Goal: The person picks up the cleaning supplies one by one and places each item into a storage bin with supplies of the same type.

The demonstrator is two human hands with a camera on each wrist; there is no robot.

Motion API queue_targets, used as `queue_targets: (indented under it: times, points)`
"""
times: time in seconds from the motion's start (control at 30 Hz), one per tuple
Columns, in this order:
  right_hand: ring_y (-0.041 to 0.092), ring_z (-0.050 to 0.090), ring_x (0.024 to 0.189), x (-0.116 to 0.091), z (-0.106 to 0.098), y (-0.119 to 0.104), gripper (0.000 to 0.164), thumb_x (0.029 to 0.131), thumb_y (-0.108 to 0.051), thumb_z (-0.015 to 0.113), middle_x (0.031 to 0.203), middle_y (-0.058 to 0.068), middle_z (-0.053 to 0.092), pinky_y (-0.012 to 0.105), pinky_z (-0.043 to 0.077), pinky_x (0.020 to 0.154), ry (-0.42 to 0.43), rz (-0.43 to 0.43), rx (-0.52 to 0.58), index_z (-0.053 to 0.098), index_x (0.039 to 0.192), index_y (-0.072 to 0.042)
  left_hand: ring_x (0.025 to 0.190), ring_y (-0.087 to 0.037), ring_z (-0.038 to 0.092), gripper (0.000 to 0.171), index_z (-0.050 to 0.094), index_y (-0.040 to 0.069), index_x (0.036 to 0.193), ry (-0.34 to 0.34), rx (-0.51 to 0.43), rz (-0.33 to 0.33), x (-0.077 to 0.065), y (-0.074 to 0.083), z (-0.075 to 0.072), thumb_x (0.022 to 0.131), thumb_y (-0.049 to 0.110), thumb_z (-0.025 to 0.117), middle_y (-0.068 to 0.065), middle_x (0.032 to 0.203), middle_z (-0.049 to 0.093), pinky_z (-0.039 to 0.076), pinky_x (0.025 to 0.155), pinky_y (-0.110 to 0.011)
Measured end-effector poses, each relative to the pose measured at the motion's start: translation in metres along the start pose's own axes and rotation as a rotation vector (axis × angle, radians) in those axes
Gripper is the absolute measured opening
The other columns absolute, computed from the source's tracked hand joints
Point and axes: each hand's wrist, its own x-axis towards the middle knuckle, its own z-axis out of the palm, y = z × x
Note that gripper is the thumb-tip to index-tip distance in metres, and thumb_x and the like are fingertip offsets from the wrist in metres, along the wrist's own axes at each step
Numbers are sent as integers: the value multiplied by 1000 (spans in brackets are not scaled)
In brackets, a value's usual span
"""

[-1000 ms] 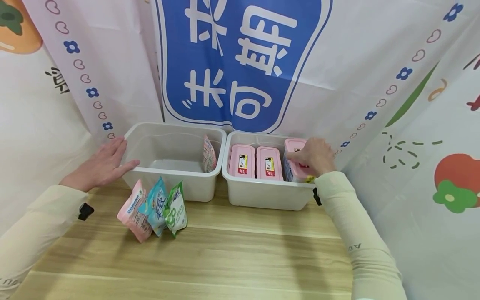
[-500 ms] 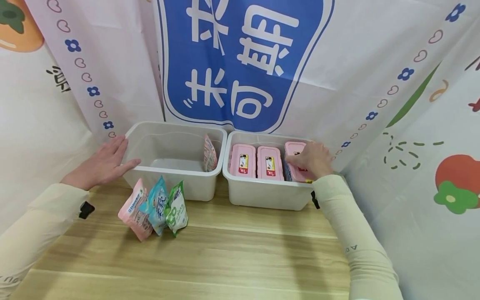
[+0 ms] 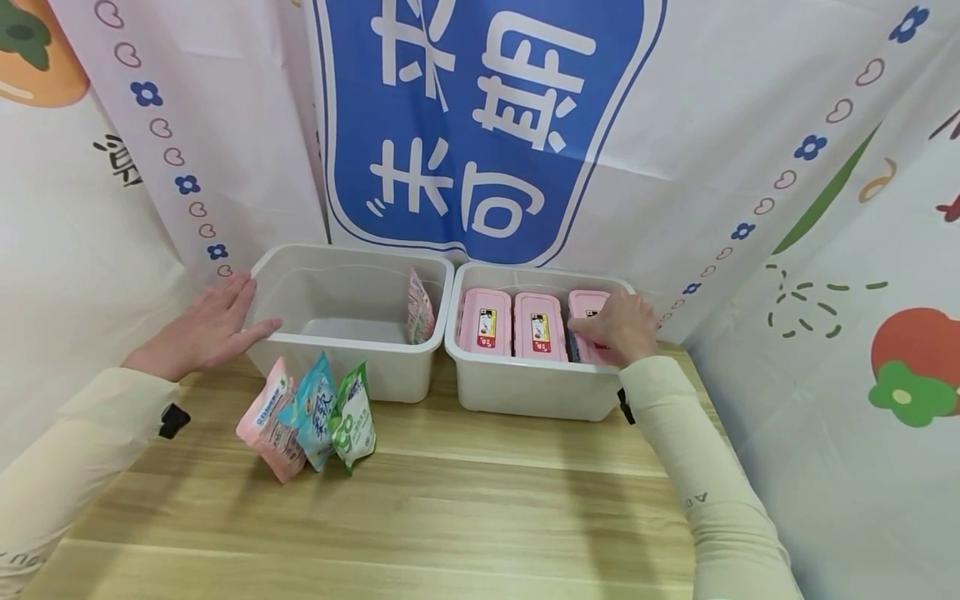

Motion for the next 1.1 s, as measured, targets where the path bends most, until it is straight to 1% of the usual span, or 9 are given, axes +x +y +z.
queue_targets:
  times: [0.17,0.33,0.47,0.7,0.77,0.93,1.1]
  points:
    - [42,54,101,1,3,-1,75,85,-62,74,111,26,63,48,46,82,9,2,-8,65,119,4,159,-57,7,98,5,-16,162,0,5,4,-1,0,-1,109,62,34,-39,170,2,7,130,-69]
    - [41,54,98,1,5,-1,72,85,-60,75,108,24,64,47,46,80,16,-4,8,65,116,4,159,-57,7,98,5,-14,163,7,-5,2,-1,1,0,108,62,34,-38,171,1,6,130,-69]
    - [39,56,93,1,8,-1,68,84,-59,75,103,23,65,47,46,77,30,-16,3,67,110,3,159,-57,8,99,5,-14,163,16,-13,5,-1,1,0,108,62,35,-38,171,2,7,130,-69]
    - [37,58,88,3,15,-1,64,84,-60,75,97,21,66,44,44,75,33,-3,-14,70,98,2,158,-58,9,98,5,-14,163,11,-2,4,0,0,1,108,62,35,-40,170,5,8,129,-69]
    - [37,58,89,3,16,-1,63,83,-59,76,97,21,67,45,45,76,34,-4,-7,71,98,2,159,-58,8,98,5,-14,163,8,-4,3,0,0,1,108,62,35,-39,170,5,8,130,-69]
    - [37,59,90,5,19,-1,66,83,-59,77,100,21,67,48,48,80,39,0,-2,69,103,3,159,-58,6,99,3,-14,163,1,-12,4,0,1,1,108,62,34,-40,170,2,7,130,-69]
    - [37,59,89,5,20,0,66,83,-60,77,99,21,67,47,48,77,47,3,7,70,102,3,159,-58,6,98,3,-14,163,-6,3,2,-1,1,0,109,62,34,-40,170,1,7,130,-69]
